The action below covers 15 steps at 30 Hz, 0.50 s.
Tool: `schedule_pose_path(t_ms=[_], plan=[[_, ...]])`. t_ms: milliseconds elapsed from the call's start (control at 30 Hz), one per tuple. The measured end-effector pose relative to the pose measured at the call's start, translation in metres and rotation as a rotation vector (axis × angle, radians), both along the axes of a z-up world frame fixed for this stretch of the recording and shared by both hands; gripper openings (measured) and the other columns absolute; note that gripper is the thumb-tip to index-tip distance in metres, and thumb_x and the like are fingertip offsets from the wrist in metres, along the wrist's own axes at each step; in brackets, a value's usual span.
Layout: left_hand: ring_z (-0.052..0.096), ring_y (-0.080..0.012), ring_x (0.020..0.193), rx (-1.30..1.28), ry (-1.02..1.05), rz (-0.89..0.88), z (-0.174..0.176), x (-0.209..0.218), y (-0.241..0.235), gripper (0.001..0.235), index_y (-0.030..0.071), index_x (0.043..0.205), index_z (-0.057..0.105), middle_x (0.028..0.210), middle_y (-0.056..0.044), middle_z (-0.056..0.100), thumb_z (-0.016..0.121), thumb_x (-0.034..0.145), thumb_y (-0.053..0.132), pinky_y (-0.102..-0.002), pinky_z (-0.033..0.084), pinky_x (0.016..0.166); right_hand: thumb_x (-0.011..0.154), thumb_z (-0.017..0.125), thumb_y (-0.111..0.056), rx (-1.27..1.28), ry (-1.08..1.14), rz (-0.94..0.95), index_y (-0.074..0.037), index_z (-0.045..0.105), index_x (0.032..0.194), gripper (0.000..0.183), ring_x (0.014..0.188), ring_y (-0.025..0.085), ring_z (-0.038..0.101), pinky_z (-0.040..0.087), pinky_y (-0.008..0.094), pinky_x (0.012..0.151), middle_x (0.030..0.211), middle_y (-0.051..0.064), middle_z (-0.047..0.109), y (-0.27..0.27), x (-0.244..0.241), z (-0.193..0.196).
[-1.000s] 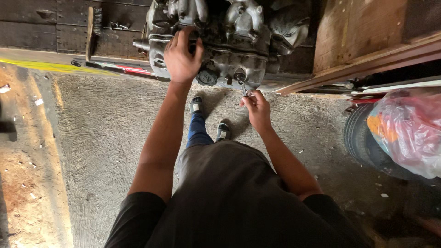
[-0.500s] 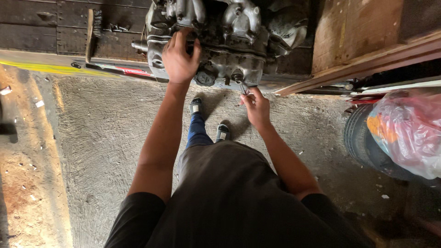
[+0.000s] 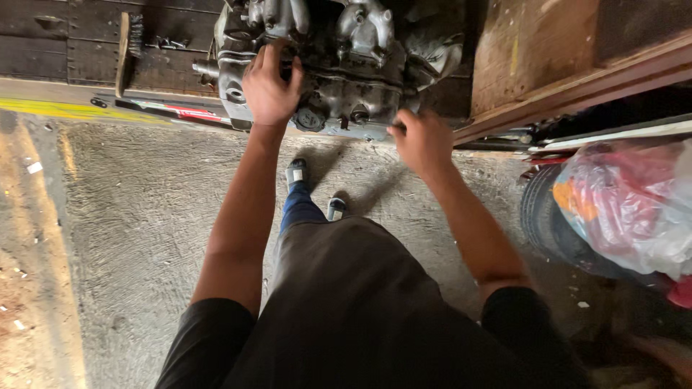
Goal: The person uses a wrench to tighten bolts on a disassembled engine block placed on a wooden workbench. The hands repeatedly turn the wrench on several bolt locations while stabilizing the engine with the other hand.
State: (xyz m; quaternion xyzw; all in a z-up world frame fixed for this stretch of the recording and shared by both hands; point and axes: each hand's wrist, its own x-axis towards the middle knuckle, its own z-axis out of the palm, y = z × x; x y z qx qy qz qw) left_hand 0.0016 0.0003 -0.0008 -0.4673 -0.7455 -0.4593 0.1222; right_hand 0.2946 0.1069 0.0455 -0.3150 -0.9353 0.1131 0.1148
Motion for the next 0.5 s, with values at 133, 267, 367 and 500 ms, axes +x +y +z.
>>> schedule_pose_path(t_ms=[133,267,367,500], plan=[[0.073,-0.0362,0.091,0.016,0.023,0.004,0.005,0.001,-0.001,0.027,0.007,0.120,0.066,0.106,-0.015,0.074,0.070,0.097,0.020,-0.044,0.057,0.081,0.086,0.081,-0.016,0.267,-0.060,0.170,-0.012,0.071,0.084,0.010,0.074,0.025,0.063,0.047,0.044,0.071,0.068,0.006,0.070,0.000,-0.023,0.044],[0.070,-0.0397,0.089,0.014,0.014,0.013,0.012,0.004,-0.005,0.025,0.008,0.117,0.067,0.103,-0.016,0.074,0.072,0.096,0.020,-0.047,0.055,0.079,0.085,0.076,-0.008,0.293,-0.264,0.218,-0.014,0.070,0.080,0.010,0.080,0.023,0.064,0.047,0.045,0.078,0.065,0.005,0.069,-0.008,-0.032,0.065],[0.070,-0.0394,0.090,0.049,-0.009,-0.025,0.019,0.006,-0.008,0.026,0.008,0.117,0.066,0.104,-0.016,0.073,0.072,0.095,0.020,-0.047,0.055,0.079,0.088,0.076,-0.017,0.132,-0.077,0.135,-0.010,0.072,0.086,0.009,0.076,0.031,0.065,0.046,0.049,0.068,0.070,0.008,0.071,-0.008,-0.013,0.067],[0.069,-0.0389,0.087,0.027,-0.021,-0.019,0.024,0.004,-0.009,0.029,0.007,0.119,0.066,0.100,-0.016,0.072,0.072,0.094,0.020,-0.047,0.054,0.078,0.101,0.061,-0.018,-0.546,0.076,-0.238,-0.010,0.063,0.114,0.015,0.081,0.022,0.072,0.055,0.040,0.075,0.087,0.005,0.073,-0.008,0.016,0.036]])
